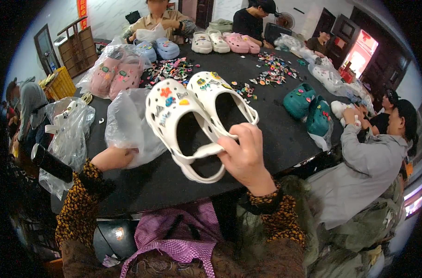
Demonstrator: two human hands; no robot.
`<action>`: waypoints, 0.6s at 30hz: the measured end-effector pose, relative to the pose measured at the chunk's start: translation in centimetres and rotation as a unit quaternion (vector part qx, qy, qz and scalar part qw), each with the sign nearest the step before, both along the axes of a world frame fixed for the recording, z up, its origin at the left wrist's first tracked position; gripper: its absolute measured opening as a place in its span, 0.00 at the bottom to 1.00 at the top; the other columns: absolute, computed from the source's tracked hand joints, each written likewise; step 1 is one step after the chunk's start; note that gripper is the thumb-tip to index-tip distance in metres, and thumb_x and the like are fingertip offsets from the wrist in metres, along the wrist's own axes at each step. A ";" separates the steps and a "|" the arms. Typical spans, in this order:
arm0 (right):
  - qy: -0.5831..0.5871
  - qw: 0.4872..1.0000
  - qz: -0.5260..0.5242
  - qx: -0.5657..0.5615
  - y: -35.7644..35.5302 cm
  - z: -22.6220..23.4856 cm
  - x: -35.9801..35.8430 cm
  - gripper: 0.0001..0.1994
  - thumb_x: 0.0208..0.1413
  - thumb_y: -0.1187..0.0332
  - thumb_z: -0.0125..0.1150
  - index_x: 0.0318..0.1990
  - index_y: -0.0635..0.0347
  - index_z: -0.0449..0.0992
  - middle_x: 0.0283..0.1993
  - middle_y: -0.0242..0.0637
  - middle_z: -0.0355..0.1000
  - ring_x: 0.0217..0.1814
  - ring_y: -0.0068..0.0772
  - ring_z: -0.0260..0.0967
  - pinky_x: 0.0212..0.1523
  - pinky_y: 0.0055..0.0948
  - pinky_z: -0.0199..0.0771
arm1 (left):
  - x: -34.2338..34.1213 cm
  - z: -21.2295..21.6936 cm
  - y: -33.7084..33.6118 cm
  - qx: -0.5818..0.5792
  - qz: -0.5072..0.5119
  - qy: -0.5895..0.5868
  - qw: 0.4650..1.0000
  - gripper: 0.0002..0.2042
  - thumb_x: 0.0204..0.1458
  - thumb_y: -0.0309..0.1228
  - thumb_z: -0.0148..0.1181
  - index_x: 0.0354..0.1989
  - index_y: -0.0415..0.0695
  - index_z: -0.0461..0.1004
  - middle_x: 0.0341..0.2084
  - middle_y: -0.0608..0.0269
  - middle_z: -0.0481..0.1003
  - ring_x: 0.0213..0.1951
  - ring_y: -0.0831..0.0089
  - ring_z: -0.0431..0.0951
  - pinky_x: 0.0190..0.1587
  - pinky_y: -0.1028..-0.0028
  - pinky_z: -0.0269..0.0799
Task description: Decorate clog-style shoes by inserting small charms into the ventilation holes.
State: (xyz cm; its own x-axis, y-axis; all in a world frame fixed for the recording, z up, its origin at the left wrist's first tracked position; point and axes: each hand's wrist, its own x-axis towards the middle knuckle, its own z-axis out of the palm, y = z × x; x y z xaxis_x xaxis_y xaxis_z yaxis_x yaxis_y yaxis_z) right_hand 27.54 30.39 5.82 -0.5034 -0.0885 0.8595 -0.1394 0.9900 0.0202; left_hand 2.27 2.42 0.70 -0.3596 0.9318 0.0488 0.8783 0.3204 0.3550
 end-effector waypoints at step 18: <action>-0.102 0.985 0.002 -0.137 -14.4 -4.1 -7.2 0.13 0.36 0.60 0.68 0.28 0.52 0.71 0.35 0.33 0.62 0.43 0.36 0.59 0.37 0.40 0.54 | 5.9 6.7 -7.6 0.032 0.066 -0.045 0.996 0.09 0.49 0.29 0.57 0.32 0.34 0.72 0.32 0.45 0.74 0.35 0.49 0.74 0.38 0.61 0.70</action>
